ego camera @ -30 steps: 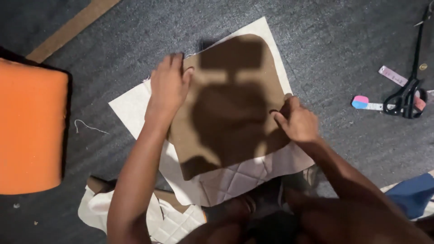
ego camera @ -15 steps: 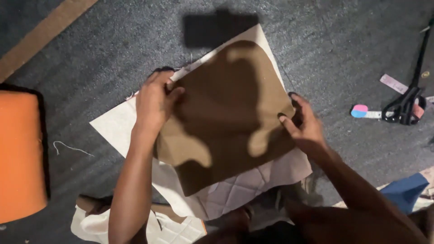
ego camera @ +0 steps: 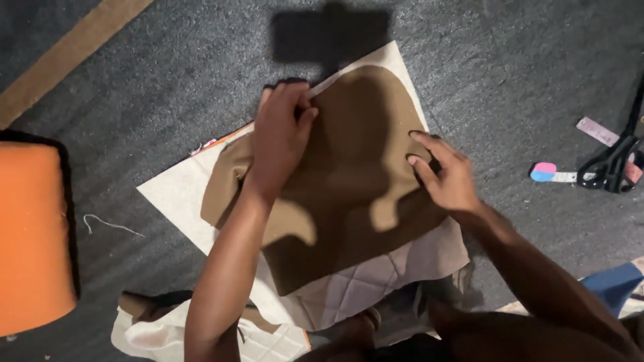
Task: Cutting fabric pieces and assembling components for an upholstery project on the workshop floor.
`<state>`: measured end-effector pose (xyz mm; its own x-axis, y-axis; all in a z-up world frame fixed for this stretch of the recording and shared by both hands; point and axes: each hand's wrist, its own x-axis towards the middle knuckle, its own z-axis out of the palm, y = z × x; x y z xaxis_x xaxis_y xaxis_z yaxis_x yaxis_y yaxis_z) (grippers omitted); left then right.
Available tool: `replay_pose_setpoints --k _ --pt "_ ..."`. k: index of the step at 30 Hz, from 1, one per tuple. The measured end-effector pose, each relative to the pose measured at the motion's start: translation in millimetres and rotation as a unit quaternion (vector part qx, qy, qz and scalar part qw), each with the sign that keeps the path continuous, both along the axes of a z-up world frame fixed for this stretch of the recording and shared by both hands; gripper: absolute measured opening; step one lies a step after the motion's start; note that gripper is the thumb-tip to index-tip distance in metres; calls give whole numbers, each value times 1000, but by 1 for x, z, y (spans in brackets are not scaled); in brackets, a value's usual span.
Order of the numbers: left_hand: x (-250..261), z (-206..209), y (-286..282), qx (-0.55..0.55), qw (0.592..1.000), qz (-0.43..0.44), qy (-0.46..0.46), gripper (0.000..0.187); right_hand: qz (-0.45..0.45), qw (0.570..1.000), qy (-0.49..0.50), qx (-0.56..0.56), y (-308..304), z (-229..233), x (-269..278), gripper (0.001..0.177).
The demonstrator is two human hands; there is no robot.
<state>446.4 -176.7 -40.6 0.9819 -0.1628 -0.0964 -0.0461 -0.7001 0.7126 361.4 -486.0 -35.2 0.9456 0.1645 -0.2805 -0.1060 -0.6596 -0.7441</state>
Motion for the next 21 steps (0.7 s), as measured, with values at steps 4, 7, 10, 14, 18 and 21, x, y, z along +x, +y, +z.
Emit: replay_pose_setpoints --k 4,7,10,14,18,21 --pt "4 14 -6 -17 1000 5 -13 44 3 996 -72 57 3 -2 1 42" --pt "3 -1 -4 -18 1000 12 -7 43 -20 998 -27 44 2 -4 -1 43" --pt "6 -13 -3 -50 997 55 1 39 -35 998 -9 43 3 -5 -3 43" --pt "14 -9 -9 -129 979 147 51 36 -57 996 2 74 6 -2 1 43" --pt "14 -16 -13 -143 976 159 35 36 -83 993 40 73 6 -6 -1 43" --pt "13 -19 -17 -143 975 168 19 35 -80 994 33 62 4 -8 -2 44"
